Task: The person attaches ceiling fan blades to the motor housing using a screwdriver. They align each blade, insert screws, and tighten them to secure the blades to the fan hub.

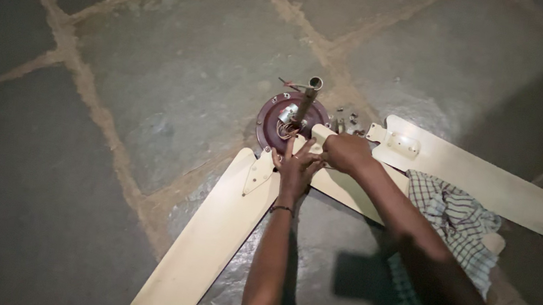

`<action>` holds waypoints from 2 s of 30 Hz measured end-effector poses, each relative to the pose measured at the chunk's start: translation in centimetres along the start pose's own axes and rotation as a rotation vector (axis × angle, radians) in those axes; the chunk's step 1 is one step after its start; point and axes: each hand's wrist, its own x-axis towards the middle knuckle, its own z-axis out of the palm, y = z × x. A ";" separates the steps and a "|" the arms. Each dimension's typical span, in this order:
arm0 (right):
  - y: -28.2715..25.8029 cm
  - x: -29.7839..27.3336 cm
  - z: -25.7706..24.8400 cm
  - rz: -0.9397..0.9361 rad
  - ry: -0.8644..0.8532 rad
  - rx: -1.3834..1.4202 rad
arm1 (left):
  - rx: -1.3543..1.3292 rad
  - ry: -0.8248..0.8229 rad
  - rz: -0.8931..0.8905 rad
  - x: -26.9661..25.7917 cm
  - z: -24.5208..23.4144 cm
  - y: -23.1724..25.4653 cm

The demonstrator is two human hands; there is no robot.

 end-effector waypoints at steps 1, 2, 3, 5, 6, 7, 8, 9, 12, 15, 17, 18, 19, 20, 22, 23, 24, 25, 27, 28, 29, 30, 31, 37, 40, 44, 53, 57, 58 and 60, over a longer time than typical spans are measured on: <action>0.1 0.0 -0.4 -0.045 -0.018 -0.057 | 0.010 -0.015 0.002 0.2 0.0 -0.2; 0.3 -0.1 -0.5 -0.049 -0.065 -0.059 | 0.019 -0.030 0.004 0.4 0.0 -0.2; 0.9 -0.3 -0.6 -0.050 -0.107 -0.059 | 0.001 -0.031 -0.005 0.5 0.1 -0.2; 3.4 -1.4 -0.4 -0.010 -0.136 -0.055 | -0.037 -0.034 -0.030 0.4 0.0 0.1; 5.0 -2.2 -0.1 0.031 -0.124 -0.050 | -0.041 -0.028 -0.019 0.6 -0.2 0.0; 6.3 -3.1 0.6 0.078 0.041 0.140 | -0.047 -0.022 -0.012 0.6 -0.2 0.0; 7.1 -3.7 1.7 0.128 0.205 0.330 | -0.053 -0.017 -0.004 0.5 -0.2 -0.1; 7.1 -4.1 3.3 0.241 0.318 0.407 | -0.064 -0.020 -0.003 0.3 -0.1 -0.1; 5.9 -5.1 8.6 0.420 0.664 0.426 | -0.061 -0.034 0.007 0.3 -0.3 -0.3; 5.3 -5.0 11.8 0.282 0.908 0.136 | -0.031 -0.036 0.020 0.3 -0.2 -0.2; 5.3 -4.6 12.8 0.250 0.963 0.143 | -0.043 -0.032 0.049 0.3 -0.5 -0.4; 5.1 -4.4 13.0 0.257 0.967 0.119 | -0.022 -0.027 0.053 0.3 -0.7 -0.5; 5.1 -4.5 13.0 0.269 0.970 0.092 | -0.006 -0.025 0.058 0.1 -0.6 -0.4; 5.1 -4.6 13.0 0.282 0.972 0.064 | 0.010 -0.024 0.063 -0.1 -0.5 -0.3; 4.9 -4.7 12.7 0.289 0.970 0.047 | 0.074 -0.031 0.104 0.1 -0.2 -0.6; 4.8 -4.8 12.6 0.287 0.968 0.038 | 0.107 -0.032 0.120 0.0 -0.1 -0.9; 4.8 -4.9 12.5 0.280 0.971 0.048 | 0.161 -0.030 0.127 -0.1 0.1 -1.0; 4.8 -4.9 12.4 0.276 0.975 0.058 | 0.216 -0.029 0.137 -0.2 0.3 -1.1; 4.7 -4.9 12.3 0.275 0.983 0.061 | 0.339 0.006 0.178 -0.3 0.3 -0.8; 4.6 -4.8 12.3 0.279 0.986 0.054 | 0.408 0.040 0.211 -0.4 0.1 -0.5; 4.6 -4.8 12.4 0.281 0.987 0.044 | 0.475 0.074 0.240 -0.6 -0.1 0.0; 4.7 -5.0 12.6 0.275 0.981 0.046 | 0.529 -0.009 0.233 -0.7 -0.5 0.7; 4.7 -5.0 12.6 0.269 0.977 0.048 | 0.583 -0.090 0.226 -0.4 -1.2 1.3; 4.9 -4.7 12.6 0.278 0.944 -0.030 | 0.764 -0.468 0.400 2.5 -5.9 3.8; 5.1 -4.6 12.5 0.229 1.020 -0.069 | 0.869 -0.587 0.432 5.1 -5.4 4.4; 6.3 -4.0 12.7 0.193 0.856 0.047 | 0.846 -0.571 0.420 4.9 -5.2 3.9; 9.3 -2.5 9.5 -0.008 0.787 0.062 | 0.702 -0.470 0.286 4.0 -3.3 3.1; 8.7 -2.4 7.6 -0.024 0.759 0.007 | 0.628 -0.455 0.272 4.1 -2.9 3.0; 8.3 -2.8 7.0 -0.052 0.782 0.008 | 0.630 -0.467 0.260 3.8 -2.9 3.2; 7.7 -3.3 5.5 -0.061 0.730 0.080 | 0.641 -0.482 0.250 4.3 -2.9 3.3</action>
